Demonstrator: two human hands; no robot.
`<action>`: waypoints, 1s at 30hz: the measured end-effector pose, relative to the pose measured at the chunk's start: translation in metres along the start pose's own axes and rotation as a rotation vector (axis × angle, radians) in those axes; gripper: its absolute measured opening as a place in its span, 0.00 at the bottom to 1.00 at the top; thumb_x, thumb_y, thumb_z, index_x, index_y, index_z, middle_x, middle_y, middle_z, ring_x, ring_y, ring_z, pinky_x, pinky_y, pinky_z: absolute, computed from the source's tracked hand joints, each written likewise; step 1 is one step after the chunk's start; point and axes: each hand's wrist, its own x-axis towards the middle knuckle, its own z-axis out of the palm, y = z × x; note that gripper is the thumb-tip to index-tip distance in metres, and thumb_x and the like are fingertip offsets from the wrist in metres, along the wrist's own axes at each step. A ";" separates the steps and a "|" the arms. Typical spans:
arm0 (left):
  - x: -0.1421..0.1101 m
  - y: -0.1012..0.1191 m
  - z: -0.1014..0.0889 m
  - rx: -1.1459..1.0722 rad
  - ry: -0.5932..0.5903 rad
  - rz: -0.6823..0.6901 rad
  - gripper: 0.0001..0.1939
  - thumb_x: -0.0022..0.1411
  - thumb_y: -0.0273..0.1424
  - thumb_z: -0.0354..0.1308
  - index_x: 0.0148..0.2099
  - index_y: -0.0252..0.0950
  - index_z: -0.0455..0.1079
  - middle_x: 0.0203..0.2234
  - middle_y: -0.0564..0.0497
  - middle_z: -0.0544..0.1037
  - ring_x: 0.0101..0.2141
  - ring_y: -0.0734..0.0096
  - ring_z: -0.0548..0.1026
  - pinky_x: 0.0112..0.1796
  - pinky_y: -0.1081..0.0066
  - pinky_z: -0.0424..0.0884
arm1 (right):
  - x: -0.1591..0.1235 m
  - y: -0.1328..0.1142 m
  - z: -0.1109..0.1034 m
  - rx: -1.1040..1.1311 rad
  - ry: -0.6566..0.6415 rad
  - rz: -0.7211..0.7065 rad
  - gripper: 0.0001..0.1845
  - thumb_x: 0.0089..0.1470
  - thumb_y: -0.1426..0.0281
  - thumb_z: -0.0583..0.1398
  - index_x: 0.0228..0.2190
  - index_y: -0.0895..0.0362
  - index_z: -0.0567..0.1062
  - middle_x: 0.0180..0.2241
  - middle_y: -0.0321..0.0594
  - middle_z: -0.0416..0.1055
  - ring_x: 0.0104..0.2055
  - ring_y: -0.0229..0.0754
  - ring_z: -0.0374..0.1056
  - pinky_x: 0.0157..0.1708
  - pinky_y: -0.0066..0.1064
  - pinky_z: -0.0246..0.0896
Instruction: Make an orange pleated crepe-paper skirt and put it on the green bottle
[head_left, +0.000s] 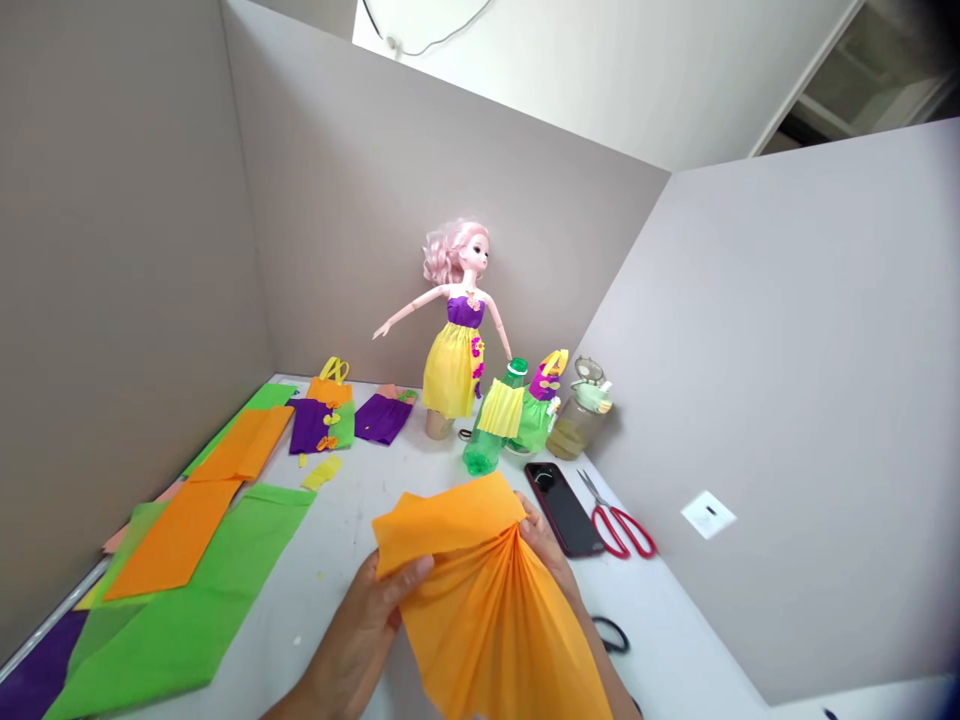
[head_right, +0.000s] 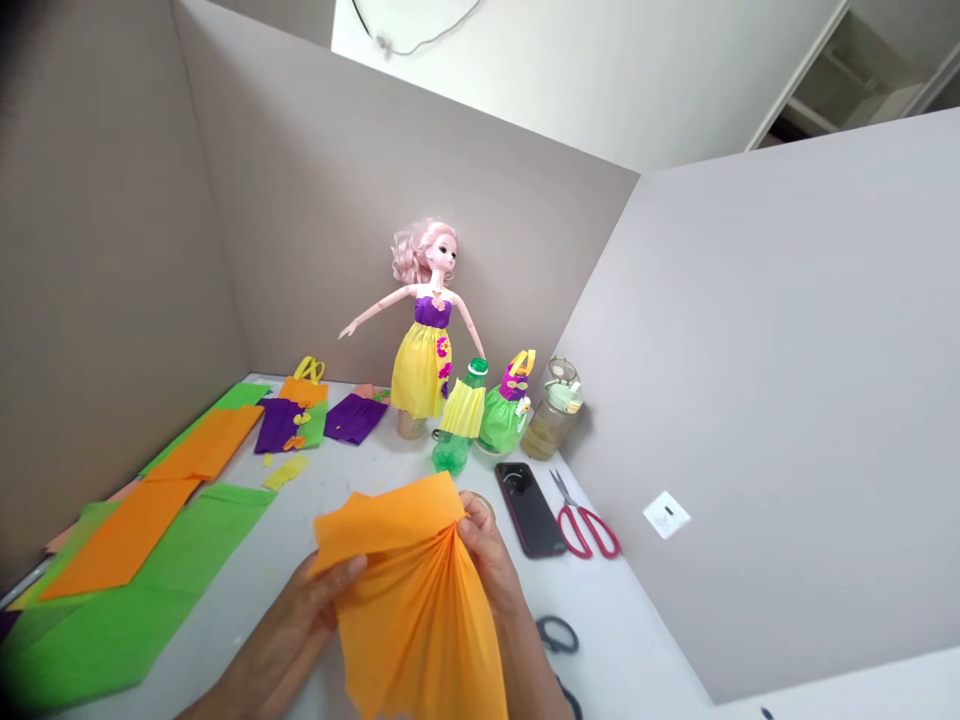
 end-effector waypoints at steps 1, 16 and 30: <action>0.001 0.001 -0.002 -0.027 -0.003 0.001 0.30 0.59 0.37 0.69 0.61 0.36 0.70 0.56 0.41 0.77 0.57 0.51 0.74 0.58 0.59 0.69 | 0.000 0.000 -0.001 0.025 -0.014 0.012 0.19 0.46 0.55 0.71 0.36 0.52 0.75 0.35 0.38 0.76 0.37 0.48 0.75 0.39 0.40 0.71; 0.008 -0.006 -0.007 0.151 -0.071 -0.121 0.21 0.61 0.42 0.66 0.50 0.33 0.73 0.47 0.41 0.79 0.52 0.52 0.76 0.53 0.60 0.70 | 0.004 -0.015 -0.001 0.187 0.008 -0.002 0.16 0.43 0.58 0.73 0.26 0.50 0.73 0.25 0.28 0.69 0.25 0.37 0.67 0.29 0.27 0.63; 0.000 0.002 0.002 1.162 0.005 0.957 0.13 0.65 0.37 0.61 0.50 0.41 0.68 0.47 0.46 0.75 0.50 0.60 0.74 0.50 0.66 0.72 | -0.023 -0.022 0.032 -0.004 -0.124 0.052 0.11 0.48 0.65 0.72 0.29 0.55 0.76 0.31 0.35 0.70 0.35 0.38 0.65 0.38 0.27 0.60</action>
